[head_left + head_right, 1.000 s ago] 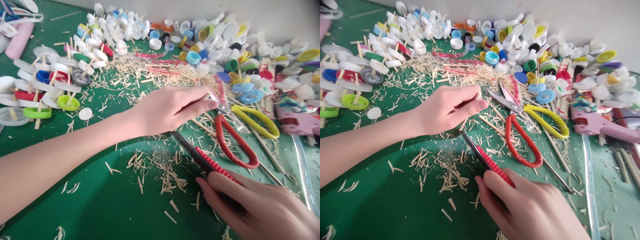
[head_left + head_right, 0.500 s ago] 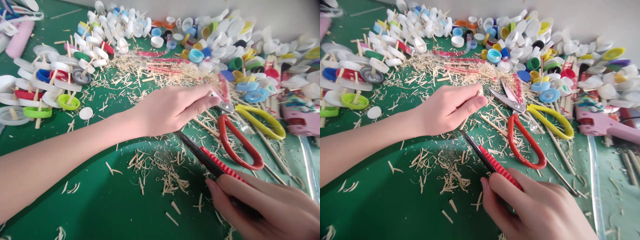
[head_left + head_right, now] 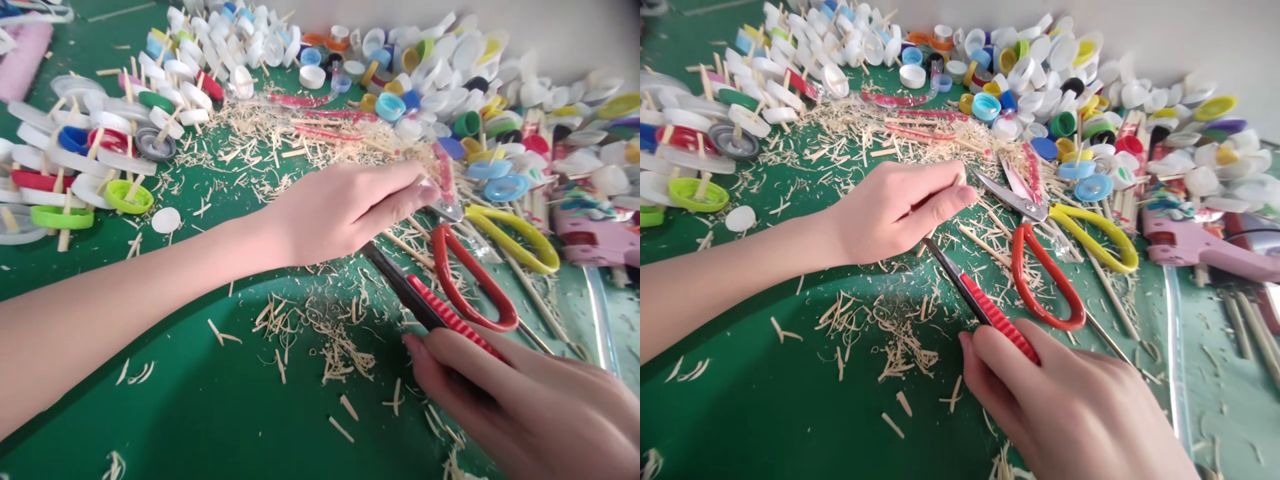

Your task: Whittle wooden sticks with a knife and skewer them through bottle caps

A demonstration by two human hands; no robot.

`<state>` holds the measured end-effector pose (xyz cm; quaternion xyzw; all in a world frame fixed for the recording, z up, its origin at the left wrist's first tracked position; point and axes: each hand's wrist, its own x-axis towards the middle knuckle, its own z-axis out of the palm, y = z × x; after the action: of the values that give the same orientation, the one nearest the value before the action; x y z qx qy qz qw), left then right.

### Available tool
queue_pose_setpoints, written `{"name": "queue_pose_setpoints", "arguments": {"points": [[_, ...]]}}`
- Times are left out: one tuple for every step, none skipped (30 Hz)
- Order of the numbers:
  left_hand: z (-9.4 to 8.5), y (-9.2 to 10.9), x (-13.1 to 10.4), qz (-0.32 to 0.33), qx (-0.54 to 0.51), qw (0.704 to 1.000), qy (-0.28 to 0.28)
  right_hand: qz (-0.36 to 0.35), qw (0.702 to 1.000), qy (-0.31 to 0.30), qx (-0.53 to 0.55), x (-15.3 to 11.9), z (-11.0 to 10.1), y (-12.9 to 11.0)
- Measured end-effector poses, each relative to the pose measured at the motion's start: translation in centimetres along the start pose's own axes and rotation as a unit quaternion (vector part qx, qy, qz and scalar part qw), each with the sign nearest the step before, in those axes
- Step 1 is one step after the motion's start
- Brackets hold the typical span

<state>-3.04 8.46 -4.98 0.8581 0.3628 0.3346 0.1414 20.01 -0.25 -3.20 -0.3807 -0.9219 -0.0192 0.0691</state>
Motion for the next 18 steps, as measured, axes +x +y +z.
{"name": "queue_pose_setpoints", "arguments": {"points": [[0.0,0.0,0.0,0.0,0.003,1.0,0.001,-0.016,1.0,-0.015,-0.005,0.0,-0.1,0.0],[0.0,-0.1,0.0,-0.001,0.006,1.0,0.002,-0.015,1.0,-0.022,-0.005,0.0,-0.1,0.0],[0.1,-0.1,0.0,0.001,0.006,1.0,0.003,-0.021,0.999,-0.024,-0.004,0.0,-0.2,0.0],[0.1,-0.1,0.0,0.003,0.005,1.0,0.006,-0.014,1.0,-0.024,-0.005,0.0,-0.3,-0.1],[0.1,-0.2,0.0,0.005,0.002,1.0,0.008,-0.013,1.0,-0.022,-0.006,0.0,-0.3,-0.2],[0.1,-0.2,0.0,0.009,-0.001,1.0,0.011,-0.015,1.0,-0.023,-0.008,0.0,-0.4,-0.3],[0.1,-0.2,0.0,0.009,-0.004,1.0,0.011,-0.015,0.999,-0.027,-0.009,0.0,-0.4,-0.4],[0.1,-0.2,0.0,0.008,-0.005,1.0,0.011,-0.014,0.999,-0.034,-0.008,0.1,-0.5,-0.4],[0.1,-0.2,-0.1,0.005,-0.005,1.0,0.008,-0.013,0.999,-0.038,-0.004,0.1,-0.5,-0.4],[0.1,-0.2,-0.1,0.001,-0.005,1.0,0.006,-0.016,0.999,-0.038,0.003,0.3,-0.6,-0.4],[0.1,-0.1,-0.1,-0.001,-0.004,1.0,0.006,-0.017,0.999,-0.038,0.012,0.5,-0.6,-0.4],[0.1,-0.1,-0.1,-0.005,-0.004,1.0,0.006,-0.018,0.999,-0.035,0.02,0.7,-0.6,-0.4],[0.1,-0.1,-0.1,-0.007,-0.003,1.0,0.007,-0.019,0.999,-0.028,0.025,0.9,-0.6,-0.4],[0.1,0.0,-0.1,-0.008,-0.003,1.0,0.007,-0.019,0.999,-0.024,0.029,1.2,-0.6,-0.5],[0.0,0.0,-0.1,-0.008,-0.002,1.0,0.006,-0.017,0.999,-0.021,0.032,1.4,-0.7,-0.6],[0.0,0.0,-0.1,-0.009,-0.001,1.0,0.005,-0.015,0.999,-0.022,0.033,1.6,-0.7,-0.7],[0.0,0.0,-0.1,-0.009,-0.001,1.0,0.003,-0.011,0.999,-0.025,0.035,1.8,-0.7,-0.8],[0.0,0.0,-0.1,-0.007,-0.001,1.0,0.004,-0.009,0.999,-0.028,0.038,1.9,-0.7,-0.9]]}}
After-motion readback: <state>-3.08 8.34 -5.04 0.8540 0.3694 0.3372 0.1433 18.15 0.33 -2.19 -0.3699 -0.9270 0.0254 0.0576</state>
